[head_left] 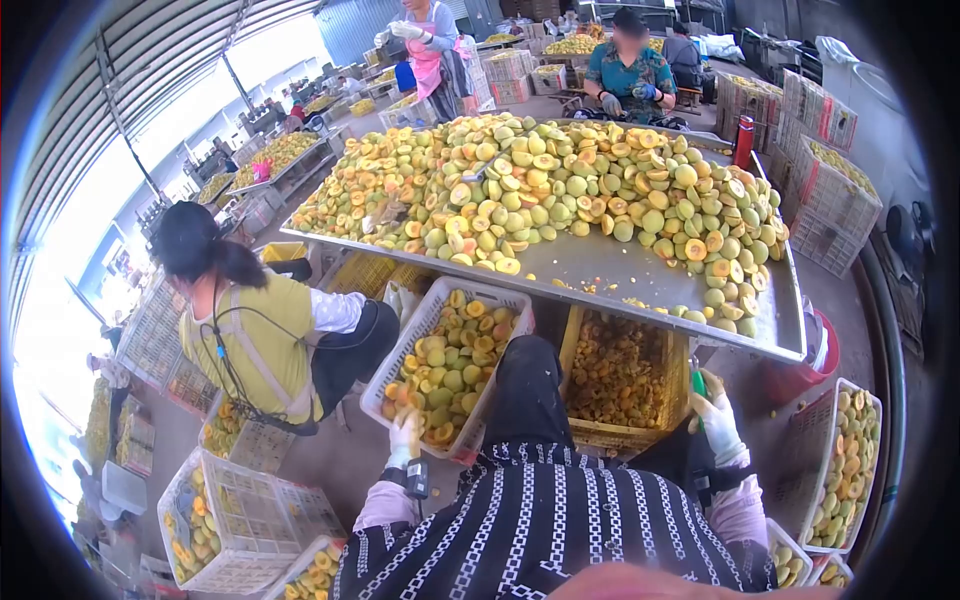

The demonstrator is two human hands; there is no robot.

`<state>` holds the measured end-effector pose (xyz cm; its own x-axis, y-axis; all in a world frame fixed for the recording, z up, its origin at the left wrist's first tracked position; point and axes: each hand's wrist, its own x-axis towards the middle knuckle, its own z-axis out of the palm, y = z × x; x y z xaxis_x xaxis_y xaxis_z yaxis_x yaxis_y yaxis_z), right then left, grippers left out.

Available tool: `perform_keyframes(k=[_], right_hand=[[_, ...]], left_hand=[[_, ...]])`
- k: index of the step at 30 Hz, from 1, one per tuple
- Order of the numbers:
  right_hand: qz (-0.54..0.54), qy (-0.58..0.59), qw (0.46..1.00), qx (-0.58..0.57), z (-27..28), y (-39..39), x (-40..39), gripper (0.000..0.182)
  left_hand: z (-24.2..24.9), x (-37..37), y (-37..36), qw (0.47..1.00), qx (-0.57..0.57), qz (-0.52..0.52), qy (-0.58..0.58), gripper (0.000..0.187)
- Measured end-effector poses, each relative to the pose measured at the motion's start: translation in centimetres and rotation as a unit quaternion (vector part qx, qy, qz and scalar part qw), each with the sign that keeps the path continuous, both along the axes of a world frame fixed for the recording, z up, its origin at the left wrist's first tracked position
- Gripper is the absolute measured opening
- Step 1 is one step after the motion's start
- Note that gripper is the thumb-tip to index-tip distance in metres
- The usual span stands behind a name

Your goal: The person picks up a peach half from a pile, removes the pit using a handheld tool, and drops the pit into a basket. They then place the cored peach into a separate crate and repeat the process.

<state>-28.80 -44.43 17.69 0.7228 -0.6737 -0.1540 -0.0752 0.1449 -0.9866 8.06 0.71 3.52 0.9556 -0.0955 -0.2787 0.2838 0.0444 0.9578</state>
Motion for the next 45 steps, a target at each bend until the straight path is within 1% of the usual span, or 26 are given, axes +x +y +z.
perform_keyframes(k=[1, 3, 5, 7, 10, 12, 14, 16, 18, 19, 21, 22, 23, 25, 27, 31, 33, 35, 36, 37, 39, 40, 41, 42, 43, 45], right_hand=[[-0.005, -0.001, 1.000, 0.000, 0.0, 0.2, -0.5, 0.055], [-0.031, 0.007, 0.999, -0.009, 0.1, 0.7, -1.4, 0.056], [-0.036, 0.019, 0.999, -0.002, 1.0, 1.2, -1.7, 0.053], [-0.037, -0.077, 0.996, 0.027, 1.0, 1.4, -2.0, 0.050], [-0.049, -0.101, 0.994, 0.014, 2.1, 1.0, -1.3, 0.050], [-0.070, -0.049, 0.996, 0.038, 2.4, 0.6, -1.1, 0.046], [-0.020, -0.028, 0.997, 0.067, 1.6, -0.9, -1.4, 0.039], [0.001, -0.006, 0.997, 0.077, 0.9, -1.5, -1.3, 0.036], [-0.031, -0.153, 0.981, 0.119, 0.5, -1.9, -0.4, 0.033], [-0.033, -0.149, 0.980, 0.127, 0.3, -2.3, -0.1, 0.033], [-0.099, -0.220, 0.947, 0.214, -0.1, -3.3, 0.3, 0.034], [-0.130, -0.236, 0.937, 0.223, -0.2, -3.5, 0.8, 0.038], [-0.129, -0.234, 0.936, 0.230, -0.6, -4.2, 0.9, 0.038], [-0.070, -0.268, 0.919, 0.279, -1.8, -5.8, 0.6, 0.038], [-0.086, -0.254, 0.921, 0.281, -2.5, -6.9, 0.8, 0.039], [-0.023, -0.237, 0.921, 0.308, -2.1, -8.3, 1.4, 0.035], [-0.042, -0.173, 0.940, 0.290, -2.2, -8.4, 2.1, 0.034], [-0.047, -0.181, 0.936, 0.298, -2.2, -8.5, 2.3, 0.035], [-0.052, -0.189, 0.930, 0.312, -2.3, -8.6, 2.4, 0.036], [-0.056, -0.198, 0.923, 0.325, -2.5, -8.8, 2.5, 0.037], [-0.060, -0.203, 0.914, 0.347, -2.6, -9.1, 2.6, 0.039], [-0.063, -0.196, 0.912, 0.356, -2.6, -9.3, 2.6, 0.040], [-0.067, -0.190, 0.909, 0.365, -2.6, -9.2, 2.7, 0.040], [-0.063, -0.185, 0.908, 0.371, -2.7, -9.4, 2.8, 0.040], [-0.062, -0.185, 0.907, 0.372, -2.6, -9.4, 2.8, 0.040], [-0.064, -0.183, 0.900, 0.390, -2.9, -9.5, 2.5, 0.039]], left_hand=[[1.7, 0.3, -1.2, 0.998, -0.066, 0.003, -0.017, 0.037], [5.3, 0.4, -4.1, 0.997, -0.071, -0.010, -0.019, 0.042], [7.5, 0.7, -6.7, 0.990, -0.131, -0.036, -0.032, 0.043], [10.1, 0.1, -9.6, 0.982, -0.164, -0.091, -0.033, 0.044], [12.2, -0.6, -13.5, 0.964, -0.204, -0.169, -0.028, 0.042], [13.6, -1.7, -15.1, 0.952, -0.211, -0.220, -0.014, 0.041], [14.8, -2.5, -16.6, 0.948, -0.214, -0.234, 0.004, 0.042], [15.0, -2.4, -17.5, 0.944, -0.203, -0.260, 0.009, 0.042], [15.1, -2.2, -18.8, 0.942, -0.192, -0.273, 0.018, 0.042], [15.4, -2.1, -19.7, 0.941, -0.184, -0.282, 0.020, 0.042], [15.1, -2.1, -21.7, 0.942, -0.170, -0.287, 0.024, 0.042], [15.0, -1.9, -22.9, 0.941, -0.157, -0.300, 0.025, 0.041], [14.9, -1.8, -24.2, 0.938, -0.143, -0.313, 0.026, 0.041], [15.0, -1.7, -27.0, 0.938, -0.124, -0.321, 0.028, 0.041], [14.5, -1.4, -29.9, 0.927, -0.123, -0.352, 0.033, 0.041], [14.6, -0.7, -36.3, 0.916, -0.087, -0.392, 0.004, 0.041], [13.9, 0.9, -39.6, 0.915, -0.083, -0.395, 0.009, 0.041], [13.3, 2.7, -43.3, 0.912, -0.055, -0.404, -0.047, 0.042], [13.7, 3.4, -45.3, 0.912, -0.010, -0.403, -0.073, 0.044], [12.9, 4.6, -47.3, 0.913, -0.011, -0.402, -0.073, 0.044], [11.1, 7.3, -51.3, 0.877, 0.091, -0.399, -0.252, 0.050], [11.1, 8.4, -53.2, 0.877, 0.092, -0.399, -0.253, 0.050], [11.1, 9.5, -55.1, 0.814, 0.187, -0.394, -0.384, 0.054], [10.9, 10.6, -57.1, 0.726, 0.276, -0.378, -0.503, 0.058], [10.8, 11.8, -59.0, 0.712, 0.280, -0.404, -0.502, 0.061], [10.0, 13.6, -62.4, 0.656, 0.382, -0.392, -0.519, 0.061]])
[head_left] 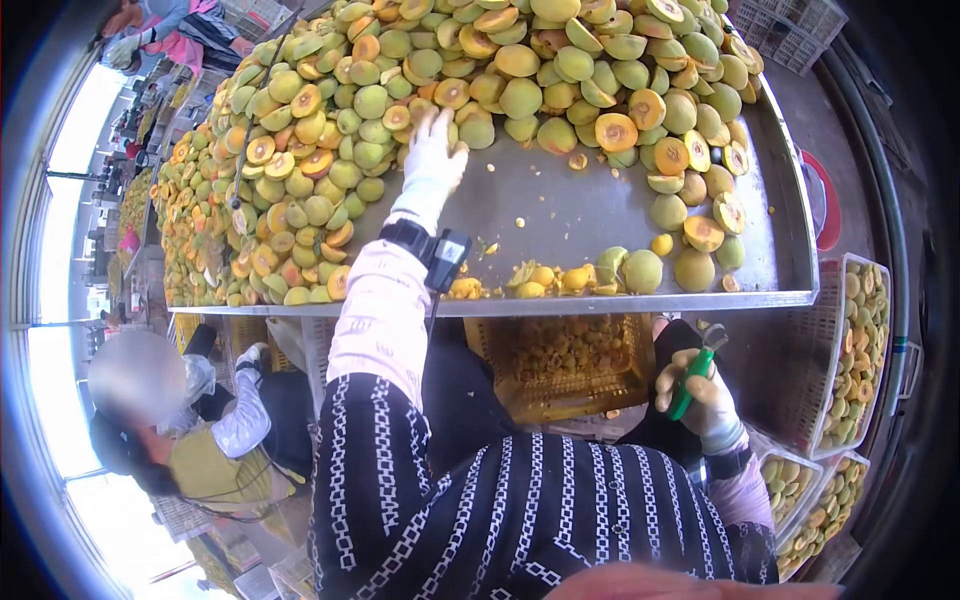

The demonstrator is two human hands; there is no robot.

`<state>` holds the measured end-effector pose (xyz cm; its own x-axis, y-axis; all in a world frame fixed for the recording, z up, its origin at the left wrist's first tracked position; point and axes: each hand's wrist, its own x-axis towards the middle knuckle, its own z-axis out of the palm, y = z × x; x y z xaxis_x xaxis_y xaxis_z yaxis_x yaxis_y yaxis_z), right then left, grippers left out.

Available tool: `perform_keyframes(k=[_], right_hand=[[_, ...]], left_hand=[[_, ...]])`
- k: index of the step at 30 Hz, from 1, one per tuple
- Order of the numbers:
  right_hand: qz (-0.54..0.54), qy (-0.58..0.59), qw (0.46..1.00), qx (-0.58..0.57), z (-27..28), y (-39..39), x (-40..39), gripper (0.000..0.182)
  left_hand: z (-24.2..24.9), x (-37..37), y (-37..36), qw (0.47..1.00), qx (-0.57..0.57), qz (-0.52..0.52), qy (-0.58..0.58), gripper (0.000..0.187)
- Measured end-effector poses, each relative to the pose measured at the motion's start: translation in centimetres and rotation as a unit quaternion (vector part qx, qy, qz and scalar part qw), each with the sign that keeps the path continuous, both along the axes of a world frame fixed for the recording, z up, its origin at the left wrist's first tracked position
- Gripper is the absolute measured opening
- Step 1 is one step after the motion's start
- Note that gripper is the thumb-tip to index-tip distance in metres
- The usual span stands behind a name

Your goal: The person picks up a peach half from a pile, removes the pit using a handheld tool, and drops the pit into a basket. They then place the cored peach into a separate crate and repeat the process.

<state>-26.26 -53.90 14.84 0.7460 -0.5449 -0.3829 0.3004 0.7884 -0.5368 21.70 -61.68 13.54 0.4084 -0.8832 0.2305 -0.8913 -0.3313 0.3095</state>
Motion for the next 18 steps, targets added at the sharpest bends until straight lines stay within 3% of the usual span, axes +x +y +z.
perform_keyframes(k=[2, 4, 5, 10, 12, 13, 14, 16, 17, 18], right_hand=[[-0.007, -0.012, 1.000, -0.004, -0.2, -0.1, -0.1, 0.038], [-0.010, -0.015, 1.000, 0.006, -0.3, 0.0, 0.0, 0.037], [-0.011, -0.008, 1.000, 0.015, -0.2, 0.1, 0.0, 0.036], [-0.019, -0.011, 1.000, -0.007, -0.2, 0.8, 0.2, 0.036], [-0.023, 0.009, 0.999, -0.024, 0.1, 1.5, 0.3, 0.037], [-0.019, 0.007, 0.999, -0.040, 0.0, 1.7, 0.4, 0.038], [-0.014, -0.009, 0.999, -0.045, -0.1, 1.8, 0.4, 0.039], [-0.011, -0.003, 0.999, -0.033, -0.1, 2.2, 0.3, 0.038], [0.003, 0.000, 0.999, -0.047, -0.1, 2.2, 0.4, 0.038], [0.013, 0.011, 0.997, -0.080, -0.2, 2.4, 0.7, 0.039]], left_hand=[[-1.0, 1.3, -2.1, 0.998, 0.035, -0.011, -0.056, 0.064], [-0.4, 1.0, -3.4, 0.976, 0.194, 0.045, -0.086, 0.064], [-0.2, 0.6, -3.7, 0.972, 0.201, 0.053, -0.105, 0.062], [-1.1, 1.1, -1.6, 0.984, 0.131, 0.120, -0.030, 0.058], [-1.9, 2.2, 0.6, 0.968, 0.053, 0.194, 0.149, 0.067], [-1.8, 2.6, 1.9, 0.863, -0.047, 0.159, 0.478, 0.051], [-2.2, 2.1, 3.7, 0.724, -0.178, 0.163, 0.646, 0.030], [-2.4, 2.6, 7.2, 0.562, -0.216, 0.020, 0.798, 0.020], [-2.5, 2.7, 8.3, 0.392, -0.238, 0.009, 0.889, 0.022], [-1.7, 1.8, 9.9, 0.301, -0.249, -0.023, 0.920, 0.026]])
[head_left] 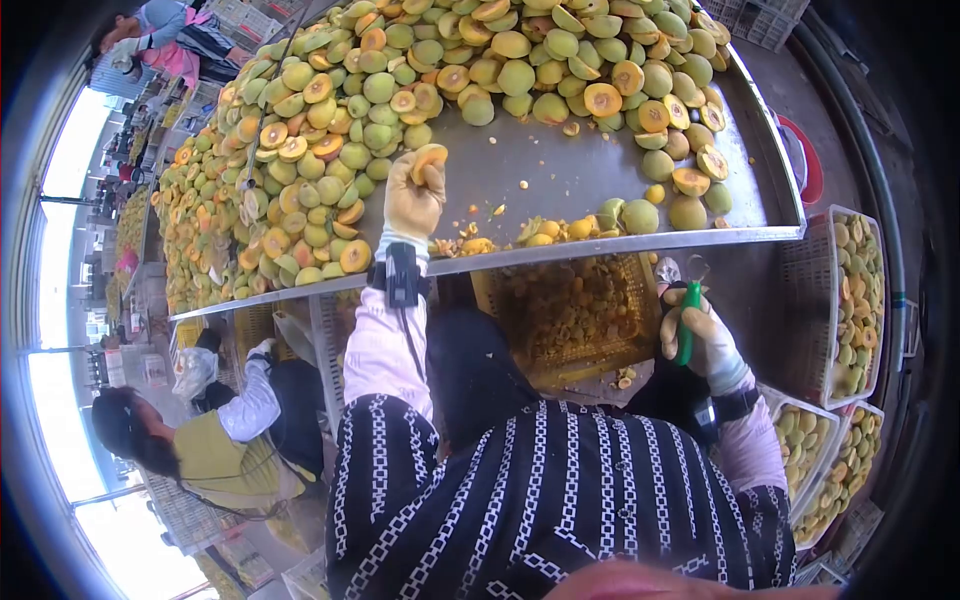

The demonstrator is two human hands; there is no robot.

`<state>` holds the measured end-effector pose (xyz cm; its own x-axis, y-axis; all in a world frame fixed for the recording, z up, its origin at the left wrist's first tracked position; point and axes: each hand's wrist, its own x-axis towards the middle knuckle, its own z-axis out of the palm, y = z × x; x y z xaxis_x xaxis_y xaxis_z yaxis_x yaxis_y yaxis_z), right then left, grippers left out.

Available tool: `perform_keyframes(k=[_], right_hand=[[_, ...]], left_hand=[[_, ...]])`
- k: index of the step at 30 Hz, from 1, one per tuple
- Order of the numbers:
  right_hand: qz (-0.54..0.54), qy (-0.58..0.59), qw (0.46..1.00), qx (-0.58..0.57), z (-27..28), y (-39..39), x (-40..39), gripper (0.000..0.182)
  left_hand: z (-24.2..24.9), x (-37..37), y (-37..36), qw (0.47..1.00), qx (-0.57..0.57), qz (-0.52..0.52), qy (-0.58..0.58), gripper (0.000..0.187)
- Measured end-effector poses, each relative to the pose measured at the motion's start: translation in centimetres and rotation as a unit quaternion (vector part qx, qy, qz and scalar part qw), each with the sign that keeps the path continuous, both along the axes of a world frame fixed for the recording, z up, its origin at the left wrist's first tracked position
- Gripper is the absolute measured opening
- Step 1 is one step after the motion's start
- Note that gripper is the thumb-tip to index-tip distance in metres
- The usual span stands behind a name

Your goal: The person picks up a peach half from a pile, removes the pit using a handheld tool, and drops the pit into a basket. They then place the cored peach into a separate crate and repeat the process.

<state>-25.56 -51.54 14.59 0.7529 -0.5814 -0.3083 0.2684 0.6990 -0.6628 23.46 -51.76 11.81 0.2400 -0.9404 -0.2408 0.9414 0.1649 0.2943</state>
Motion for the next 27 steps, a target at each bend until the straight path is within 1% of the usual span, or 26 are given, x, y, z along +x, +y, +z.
perform_keyframes(k=[2, 3, 4, 6, 7, 9, 10, 11, 12, 13, 14, 16, 17, 18, 19, 20, 22, 23, 24, 25, 26, 27], right_hand=[[0.018, 0.054, 0.997, -0.050, 0.8, 0.4, 0.5, 0.041], [0.025, 0.080, 0.994, -0.070, 0.8, 0.6, 0.8, 0.043], [0.027, 0.083, 0.994, -0.071, 0.8, 0.9, 1.0, 0.043], [0.033, 0.131, 0.984, -0.116, 0.3, 1.4, 1.3, 0.041], [0.030, 0.134, 0.984, -0.115, 0.4, 1.9, 1.6, 0.041], [0.022, 0.190, 0.975, -0.114, 0.8, 3.2, 2.4, 0.039], [0.017, 0.195, 0.974, -0.113, 1.2, 4.1, 2.9, 0.039], [0.010, 0.197, 0.973, -0.117, 1.8, 5.1, 3.4, 0.039], [0.003, 0.198, 0.973, -0.121, 2.4, 6.1, 3.9, 0.039], [0.037, 0.206, 0.964, -0.166, 3.3, 6.6, 4.2, 0.043], [0.028, 0.206, 0.958, -0.195, 4.4, 7.5, 4.8, 0.043], [0.024, 0.174, 0.954, -0.243, 8.3, 9.1, 6.4, 0.043], [0.026, 0.157, 0.958, -0.240, 9.2, 9.5, 6.9, 0.043], [0.028, 0.140, 0.961, -0.237, 10.1, 9.7, 7.4, 0.043], [0.061, 0.139, 0.960, -0.236, 11.2, 9.6, 7.6, 0.046], [0.061, 0.140, 0.959, -0.237, 11.7, 9.7, 7.6, 0.046], [0.116, 0.228, 0.927, -0.273, 12.3, 9.8, 7.9, 0.050], [0.061, 0.212, 0.902, -0.372, 11.6, 10.3, 8.1, 0.051], [0.062, 0.210, 0.903, -0.371, 10.5, 10.4, 8.1, 0.051], [0.032, 0.193, 0.856, -0.478, 9.3, 10.5, 8.1, 0.049], [0.001, 0.173, 0.797, -0.578, 8.6, 10.6, 7.9, 0.048], [0.050, 0.241, 0.801, -0.546, 10.2, 11.0, 7.4, 0.046]], left_hand=[[5.0, -5.6, 4.0, 0.999, -0.010, 0.005, 0.049, 0.031], [6.2, -7.7, 5.7, 0.996, -0.025, 0.005, 0.084, 0.037], [7.5, -9.9, 7.4, 0.996, -0.035, -0.002, 0.080, 0.039], [7.5, -12.0, 10.1, 0.987, -0.074, -0.059, 0.128, 0.045], [8.6, -13.7, 11.3, 0.985, -0.051, -0.068, 0.152, 0.045], [8.2, -15.3, 13.1, 0.968, -0.059, -0.116, 0.214, 0.046], [8.4, -16.2, 13.9, 0.958, -0.054, -0.134, 0.248, 0.047], [8.8, -17.3, 14.6, 0.956, -0.051, -0.139, 0.253, 0.047], [9.3, -18.4, 15.2, 0.961, -0.033, -0.124, 0.246, 0.047], [9.5, -19.3, 15.7, 0.965, -0.015, -0.111, 0.238, 0.047], [9.3, -20.0, 16.0, 0.963, -0.014, -0.116, 0.241, 0.047], [9.0, -21.2, 16.5, 0.987, 0.006, -0.124, 0.098, 0.047], [8.2, -21.5, 17.0, 0.987, -0.015, -0.144, 0.070, 0.049], [8.3, -22.0, 17.2, 0.987, -0.017, -0.146, 0.071, 0.049], [8.4, -22.5, 17.5, 0.987, -0.021, -0.152, 0.053, 0.050], [8.5, -22.9, 17.7, 0.987, -0.026, -0.155, 0.033, 0.052], [8.0, -22.8, 18.1, 0.988, -0.035, -0.150, 0.027, 0.052], [7.2, -22.3, 18.1, 0.985, -0.041, -0.148, 0.073, 0.052], [6.8, -21.9, 18.2, 0.981, -0.045, -0.146, 0.119, 0.053], [7.5, -21.8, 18.5, 0.975, -0.047, -0.166, 0.143, 0.050], [8.0, -21.8, 18.5, 0.975, -0.043, -0.167, 0.142, 0.050], [8.4, -21.9, 18.4, 0.981, -0.033, -0.154, 0.116, 0.048]])
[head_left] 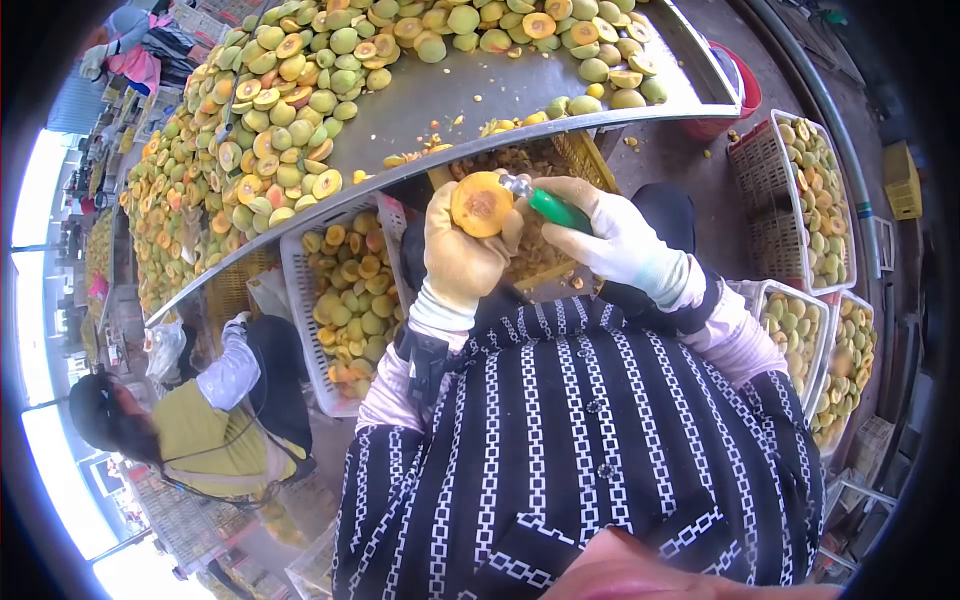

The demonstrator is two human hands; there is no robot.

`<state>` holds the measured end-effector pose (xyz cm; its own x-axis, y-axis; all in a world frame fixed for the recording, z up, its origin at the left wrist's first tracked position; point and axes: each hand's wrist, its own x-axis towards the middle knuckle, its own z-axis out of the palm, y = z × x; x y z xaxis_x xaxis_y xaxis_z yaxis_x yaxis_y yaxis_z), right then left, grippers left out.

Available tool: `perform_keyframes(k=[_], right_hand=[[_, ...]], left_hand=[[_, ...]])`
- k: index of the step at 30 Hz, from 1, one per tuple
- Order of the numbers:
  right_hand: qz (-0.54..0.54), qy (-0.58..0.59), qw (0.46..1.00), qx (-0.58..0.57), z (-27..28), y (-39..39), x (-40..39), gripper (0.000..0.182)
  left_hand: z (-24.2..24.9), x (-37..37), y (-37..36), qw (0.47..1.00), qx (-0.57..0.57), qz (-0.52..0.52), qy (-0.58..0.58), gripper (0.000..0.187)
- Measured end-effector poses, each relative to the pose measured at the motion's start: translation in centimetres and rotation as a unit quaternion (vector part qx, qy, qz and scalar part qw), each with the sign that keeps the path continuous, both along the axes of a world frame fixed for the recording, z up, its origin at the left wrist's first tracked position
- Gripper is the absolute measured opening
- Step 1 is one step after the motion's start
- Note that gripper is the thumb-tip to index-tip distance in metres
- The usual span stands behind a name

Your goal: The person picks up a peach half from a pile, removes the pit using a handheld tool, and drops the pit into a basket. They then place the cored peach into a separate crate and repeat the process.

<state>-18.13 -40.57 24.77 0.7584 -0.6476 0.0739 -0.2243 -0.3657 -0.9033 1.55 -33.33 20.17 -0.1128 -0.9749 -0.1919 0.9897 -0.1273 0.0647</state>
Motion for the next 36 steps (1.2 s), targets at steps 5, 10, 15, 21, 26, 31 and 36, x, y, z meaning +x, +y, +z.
perform_keyframes(k=[5, 10, 15, 21, 26, 31, 36], right_hand=[[-0.022, 0.033, 0.998, 0.055, -0.8, -0.5, -1.7, 0.043], [-0.024, -0.072, 0.964, 0.254, -1.6, -0.4, -2.1, 0.044], [0.015, -0.053, 0.914, 0.403, 0.8, -1.0, -2.0, 0.057], [-0.015, -0.056, 0.962, 0.267, -1.5, -0.8, -1.8, 0.057], [-0.026, -0.089, 0.961, -0.260, -2.4, -0.8, -0.7, 0.051], [-0.009, 0.089, 0.932, -0.351, -1.0, 0.2, -0.4, 0.061], [0.008, 0.155, 0.913, -0.377, -0.1, 1.1, 0.0, 0.071]], left_hand=[[1.9, -1.6, -0.9, 0.999, 0.000, 0.036, -0.034, 0.046], [0.3, -2.3, -2.2, 0.999, -0.020, 0.034, -0.009, 0.045], [0.5, -2.8, -2.4, 0.998, -0.020, 0.048, -0.024, 0.044], [0.5, -2.5, -2.1, 0.998, 0.007, 0.054, -0.042, 0.042], [0.9, -3.4, -2.1, 0.983, 0.005, 0.099, -0.152, 0.042], [1.8, -3.9, -1.6, 0.968, 0.014, 0.121, -0.219, 0.045], [2.1, -4.3, -1.4, 0.950, -0.001, 0.144, -0.277, 0.048]])
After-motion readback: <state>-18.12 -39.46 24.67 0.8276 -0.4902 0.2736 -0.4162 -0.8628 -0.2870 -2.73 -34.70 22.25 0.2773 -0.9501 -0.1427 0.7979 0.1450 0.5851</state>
